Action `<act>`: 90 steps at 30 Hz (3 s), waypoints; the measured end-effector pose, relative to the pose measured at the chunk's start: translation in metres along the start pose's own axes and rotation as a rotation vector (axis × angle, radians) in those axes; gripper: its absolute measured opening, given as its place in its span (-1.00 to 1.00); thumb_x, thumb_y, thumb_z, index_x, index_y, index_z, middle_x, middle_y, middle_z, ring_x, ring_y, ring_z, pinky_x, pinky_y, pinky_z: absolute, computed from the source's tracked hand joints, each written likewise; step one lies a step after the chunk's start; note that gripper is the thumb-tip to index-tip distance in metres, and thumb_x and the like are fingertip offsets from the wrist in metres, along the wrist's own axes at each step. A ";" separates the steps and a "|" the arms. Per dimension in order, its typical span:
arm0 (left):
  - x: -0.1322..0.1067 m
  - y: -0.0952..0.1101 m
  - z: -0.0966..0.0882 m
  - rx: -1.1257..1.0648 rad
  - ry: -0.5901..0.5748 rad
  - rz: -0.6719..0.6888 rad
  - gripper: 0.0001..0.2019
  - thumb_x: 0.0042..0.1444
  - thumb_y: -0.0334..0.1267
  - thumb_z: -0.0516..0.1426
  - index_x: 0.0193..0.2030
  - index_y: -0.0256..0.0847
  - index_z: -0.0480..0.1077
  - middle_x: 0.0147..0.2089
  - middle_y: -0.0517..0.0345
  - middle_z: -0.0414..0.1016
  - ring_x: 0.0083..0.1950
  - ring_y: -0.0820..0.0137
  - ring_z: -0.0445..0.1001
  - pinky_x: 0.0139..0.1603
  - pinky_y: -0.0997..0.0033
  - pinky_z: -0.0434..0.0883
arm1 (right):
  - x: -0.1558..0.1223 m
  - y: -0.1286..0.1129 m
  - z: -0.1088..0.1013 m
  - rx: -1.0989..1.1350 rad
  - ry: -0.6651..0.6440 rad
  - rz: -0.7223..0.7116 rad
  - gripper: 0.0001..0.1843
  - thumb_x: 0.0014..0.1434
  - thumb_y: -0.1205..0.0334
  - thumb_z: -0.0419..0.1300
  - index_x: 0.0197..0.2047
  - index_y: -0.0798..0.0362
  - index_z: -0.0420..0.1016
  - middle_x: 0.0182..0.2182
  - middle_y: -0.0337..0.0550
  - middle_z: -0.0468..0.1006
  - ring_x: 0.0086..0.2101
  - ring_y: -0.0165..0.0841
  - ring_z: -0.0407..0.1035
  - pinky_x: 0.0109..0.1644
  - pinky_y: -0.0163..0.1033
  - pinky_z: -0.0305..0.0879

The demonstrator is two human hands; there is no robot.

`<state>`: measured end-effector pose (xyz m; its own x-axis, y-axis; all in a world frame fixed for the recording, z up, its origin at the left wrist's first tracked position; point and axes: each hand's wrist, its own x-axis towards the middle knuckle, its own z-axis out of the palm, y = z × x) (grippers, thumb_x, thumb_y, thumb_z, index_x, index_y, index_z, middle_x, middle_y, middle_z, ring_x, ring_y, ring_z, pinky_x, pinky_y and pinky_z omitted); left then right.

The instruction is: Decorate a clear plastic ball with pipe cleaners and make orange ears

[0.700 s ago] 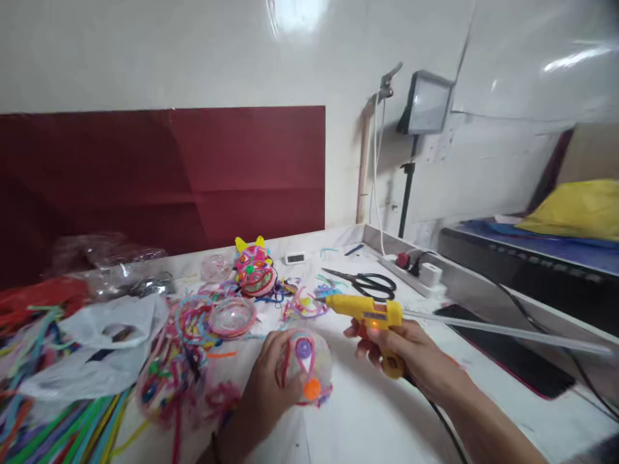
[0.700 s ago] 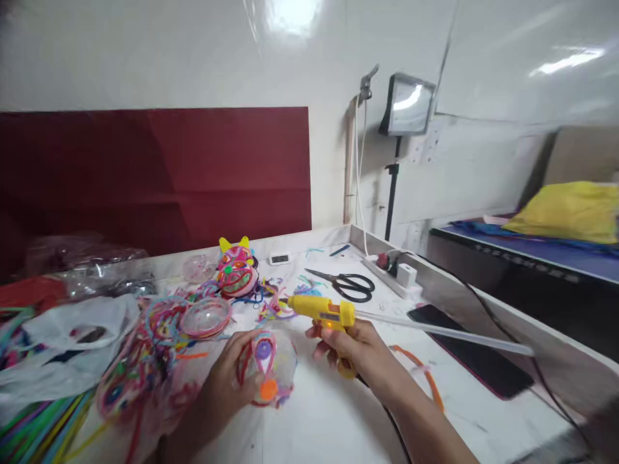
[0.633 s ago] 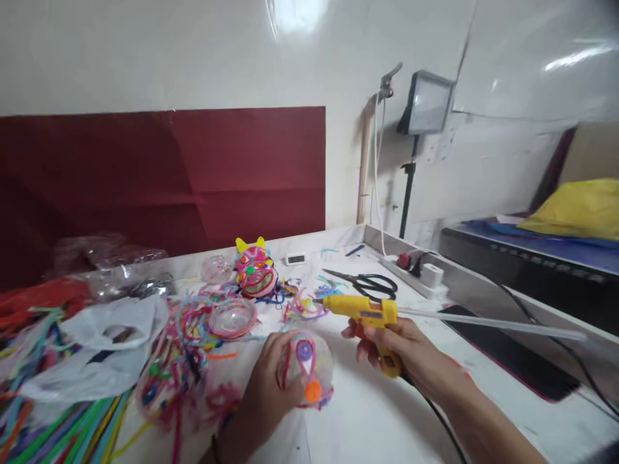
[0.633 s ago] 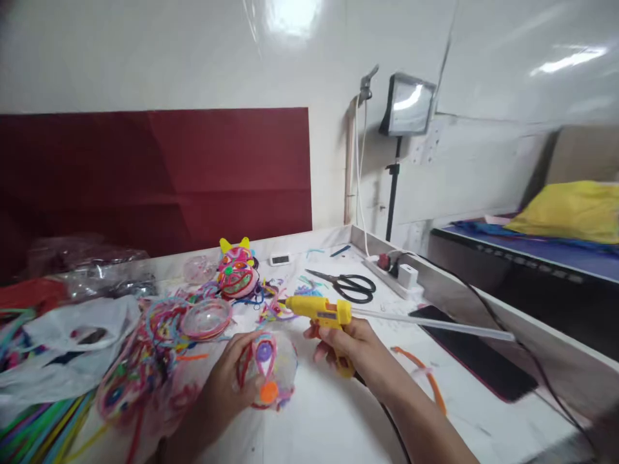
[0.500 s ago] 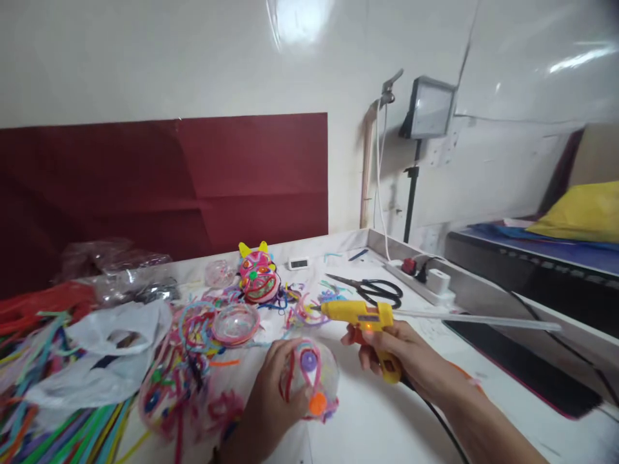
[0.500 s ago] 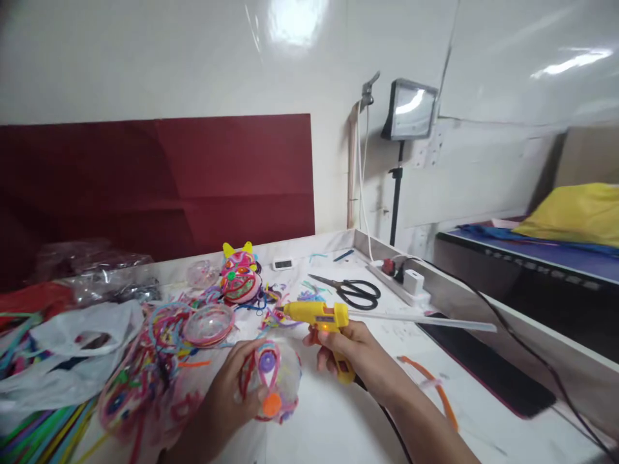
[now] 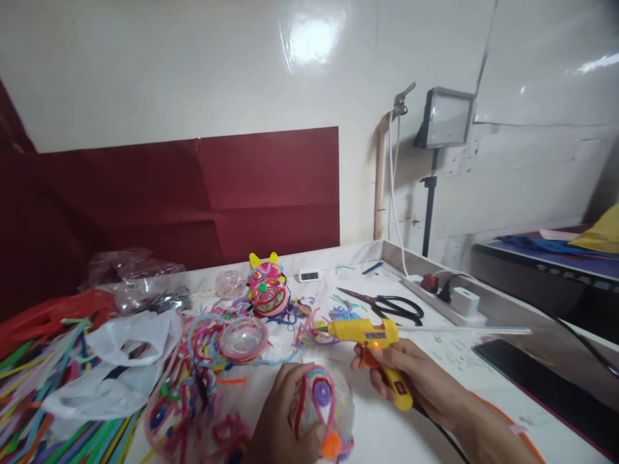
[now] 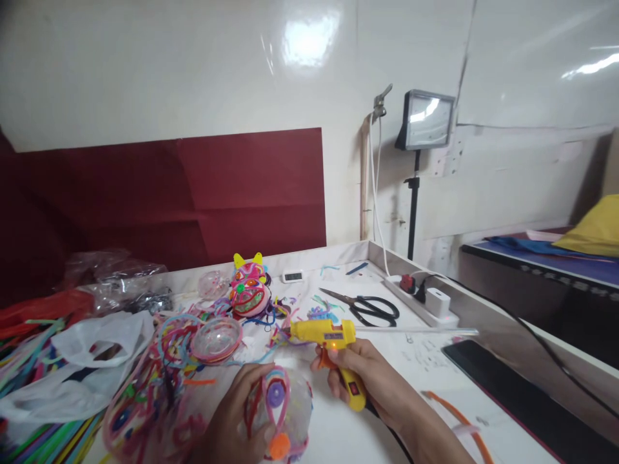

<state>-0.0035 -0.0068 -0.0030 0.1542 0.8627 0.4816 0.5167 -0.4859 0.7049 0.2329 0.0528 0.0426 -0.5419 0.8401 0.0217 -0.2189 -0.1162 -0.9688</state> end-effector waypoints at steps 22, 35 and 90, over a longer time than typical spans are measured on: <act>0.008 -0.029 -0.003 -0.200 0.053 -0.119 -0.51 -0.06 -0.13 0.20 0.05 -0.15 0.31 0.03 -0.01 0.40 0.06 0.14 0.40 0.02 0.21 0.41 | -0.009 0.003 -0.006 0.078 -0.099 0.008 -0.62 0.08 0.04 0.22 -0.32 0.25 0.58 -0.67 -0.16 0.47 -0.67 -0.51 0.21 -0.59 -0.39 0.00; 0.003 0.004 -0.007 0.005 0.005 0.085 -0.50 -0.12 -0.32 0.16 0.05 -0.12 0.30 -0.07 0.03 0.42 -0.06 0.16 0.45 -0.08 0.19 0.44 | -0.014 -0.004 -0.005 0.014 -0.070 0.027 -0.59 0.06 0.00 0.24 -0.32 0.26 0.59 -0.68 -0.19 0.46 -0.67 -0.51 0.23 -0.57 -0.38 -0.02; -0.012 0.004 -0.002 -0.115 -0.073 0.201 -0.50 0.01 -0.28 0.17 0.13 0.15 0.29 -0.09 0.08 0.43 -0.13 0.20 0.48 -0.14 0.31 0.43 | -0.019 -0.019 -0.022 -0.171 -0.271 0.175 -0.57 0.12 -0.03 0.16 -0.34 0.24 0.56 -0.67 -0.21 0.37 -0.69 -0.56 0.09 -0.62 -0.41 -0.11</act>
<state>-0.0049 -0.0192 -0.0043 0.3067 0.7528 0.5824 0.3705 -0.6581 0.6555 0.2654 0.0511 0.0555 -0.7596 0.6418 -0.1054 0.0224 -0.1362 -0.9904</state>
